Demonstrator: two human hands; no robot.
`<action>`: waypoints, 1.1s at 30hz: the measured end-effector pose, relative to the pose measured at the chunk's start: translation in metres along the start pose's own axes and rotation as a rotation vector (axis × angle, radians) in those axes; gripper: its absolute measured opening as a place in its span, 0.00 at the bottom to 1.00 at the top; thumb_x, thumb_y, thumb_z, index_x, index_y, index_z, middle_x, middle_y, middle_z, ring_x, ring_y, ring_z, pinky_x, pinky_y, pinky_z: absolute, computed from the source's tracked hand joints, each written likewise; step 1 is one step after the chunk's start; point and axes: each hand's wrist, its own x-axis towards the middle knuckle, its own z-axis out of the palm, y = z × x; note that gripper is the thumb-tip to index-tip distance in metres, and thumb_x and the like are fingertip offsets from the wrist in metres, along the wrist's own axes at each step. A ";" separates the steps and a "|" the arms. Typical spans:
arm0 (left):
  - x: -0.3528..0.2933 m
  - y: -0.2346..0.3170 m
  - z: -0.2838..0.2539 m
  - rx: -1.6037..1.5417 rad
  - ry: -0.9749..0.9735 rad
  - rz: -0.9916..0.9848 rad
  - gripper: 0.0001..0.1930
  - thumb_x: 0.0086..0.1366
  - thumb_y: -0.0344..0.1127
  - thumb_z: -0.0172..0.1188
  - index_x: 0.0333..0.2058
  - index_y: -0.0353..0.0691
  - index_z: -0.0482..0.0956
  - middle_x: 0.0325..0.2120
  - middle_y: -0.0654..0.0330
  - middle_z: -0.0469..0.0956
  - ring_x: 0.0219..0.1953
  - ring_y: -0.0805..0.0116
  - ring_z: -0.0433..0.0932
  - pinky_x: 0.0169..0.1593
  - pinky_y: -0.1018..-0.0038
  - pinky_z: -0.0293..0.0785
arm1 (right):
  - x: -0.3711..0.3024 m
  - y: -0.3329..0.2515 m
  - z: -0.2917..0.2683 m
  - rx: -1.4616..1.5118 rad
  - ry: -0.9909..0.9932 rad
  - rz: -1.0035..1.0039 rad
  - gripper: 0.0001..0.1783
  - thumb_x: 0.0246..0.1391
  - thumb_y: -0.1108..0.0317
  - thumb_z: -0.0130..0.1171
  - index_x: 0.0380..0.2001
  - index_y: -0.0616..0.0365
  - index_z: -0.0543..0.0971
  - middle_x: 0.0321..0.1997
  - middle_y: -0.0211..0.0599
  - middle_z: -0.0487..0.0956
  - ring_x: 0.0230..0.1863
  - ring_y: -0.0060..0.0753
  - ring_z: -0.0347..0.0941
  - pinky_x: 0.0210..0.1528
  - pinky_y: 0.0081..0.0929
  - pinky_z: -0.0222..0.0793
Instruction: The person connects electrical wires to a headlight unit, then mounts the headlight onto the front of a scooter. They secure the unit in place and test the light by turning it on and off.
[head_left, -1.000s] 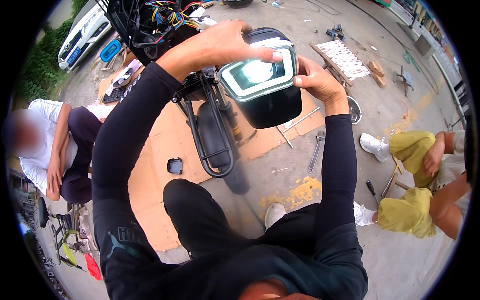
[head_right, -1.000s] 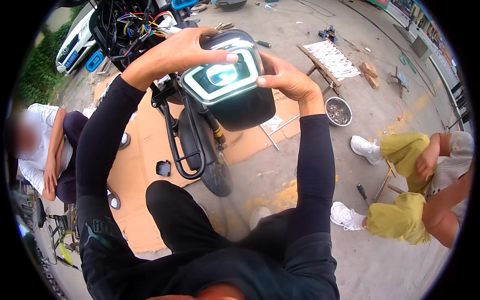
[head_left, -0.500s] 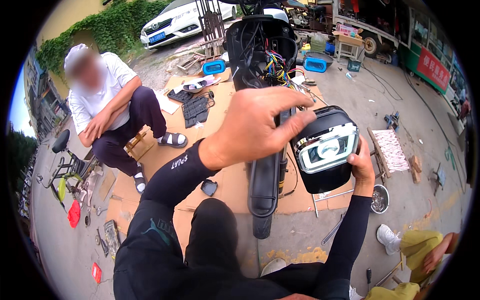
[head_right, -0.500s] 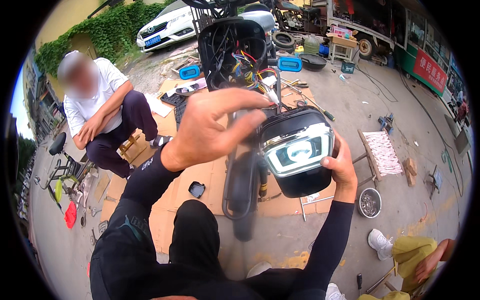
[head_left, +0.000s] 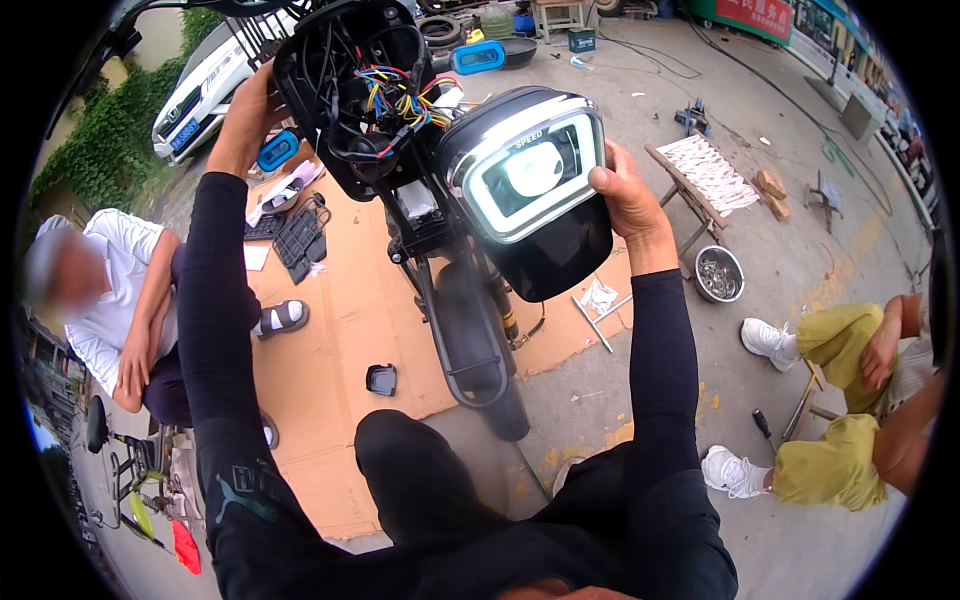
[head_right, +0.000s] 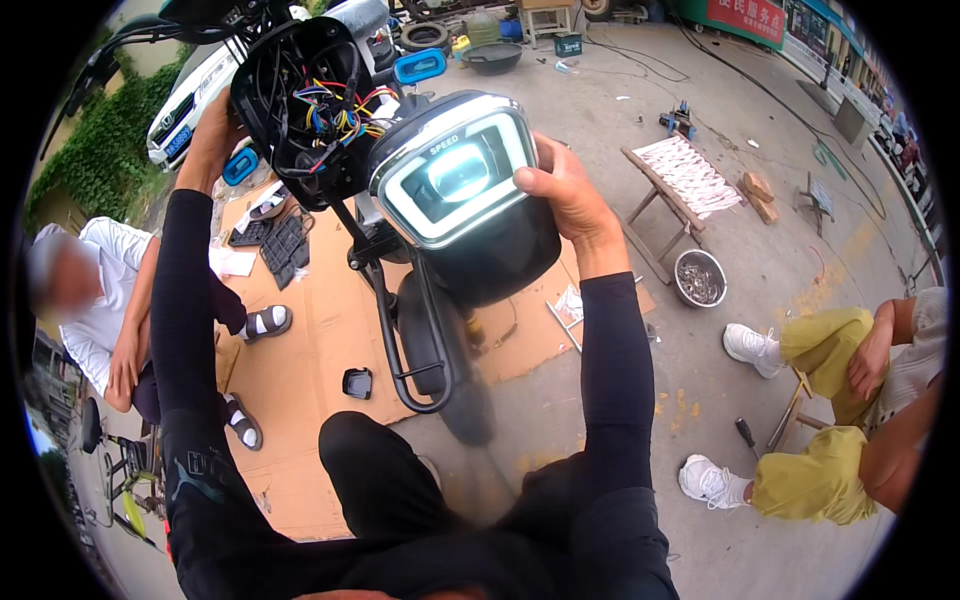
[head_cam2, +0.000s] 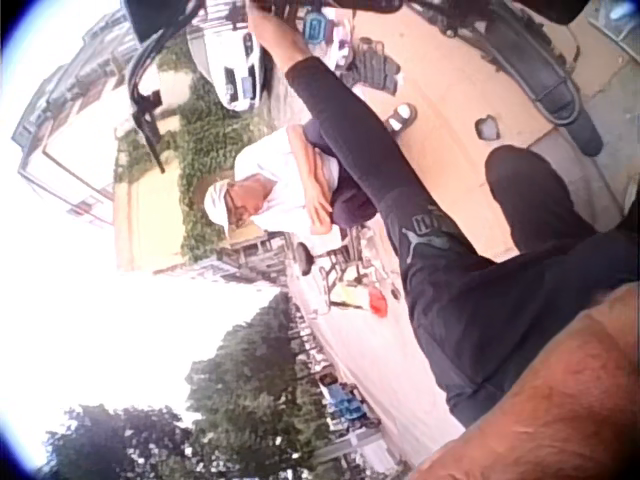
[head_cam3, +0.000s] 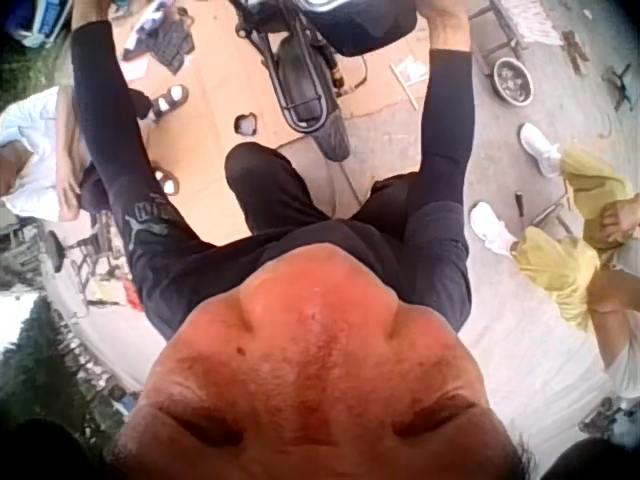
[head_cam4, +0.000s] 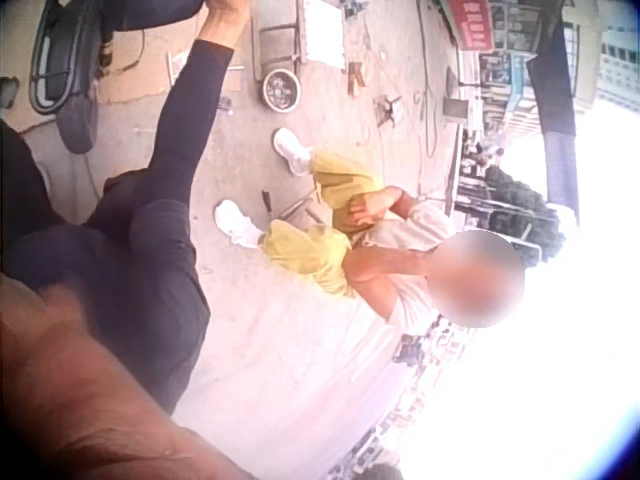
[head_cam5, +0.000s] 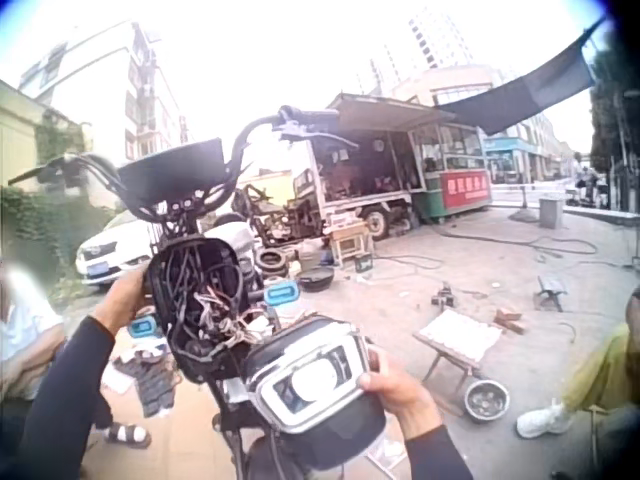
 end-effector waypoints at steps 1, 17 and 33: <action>0.006 0.001 -0.003 -0.012 -0.017 -0.024 0.18 0.72 0.53 0.54 0.44 0.46 0.82 0.35 0.68 0.84 0.40 0.77 0.81 0.47 0.74 0.77 | 0.001 -0.001 0.003 0.024 0.003 0.005 0.54 0.38 0.44 0.77 0.62 0.71 0.69 0.55 0.44 0.77 0.55 0.31 0.73 0.59 0.27 0.67; 0.027 0.012 -0.001 0.010 -0.020 -0.160 0.18 0.73 0.51 0.54 0.43 0.43 0.82 0.32 0.63 0.86 0.32 0.74 0.85 0.38 0.75 0.84 | 0.008 0.005 0.012 0.126 -0.074 0.019 0.50 0.43 0.48 0.76 0.62 0.71 0.69 0.55 0.43 0.78 0.54 0.30 0.74 0.58 0.26 0.69; 0.010 0.008 -0.008 0.114 -0.102 0.017 0.16 0.77 0.43 0.50 0.54 0.41 0.77 0.42 0.65 0.83 0.41 0.76 0.82 0.48 0.72 0.80 | 0.005 0.001 0.018 0.086 -0.088 0.021 0.51 0.44 0.49 0.76 0.63 0.72 0.68 0.58 0.47 0.76 0.57 0.33 0.73 0.60 0.28 0.68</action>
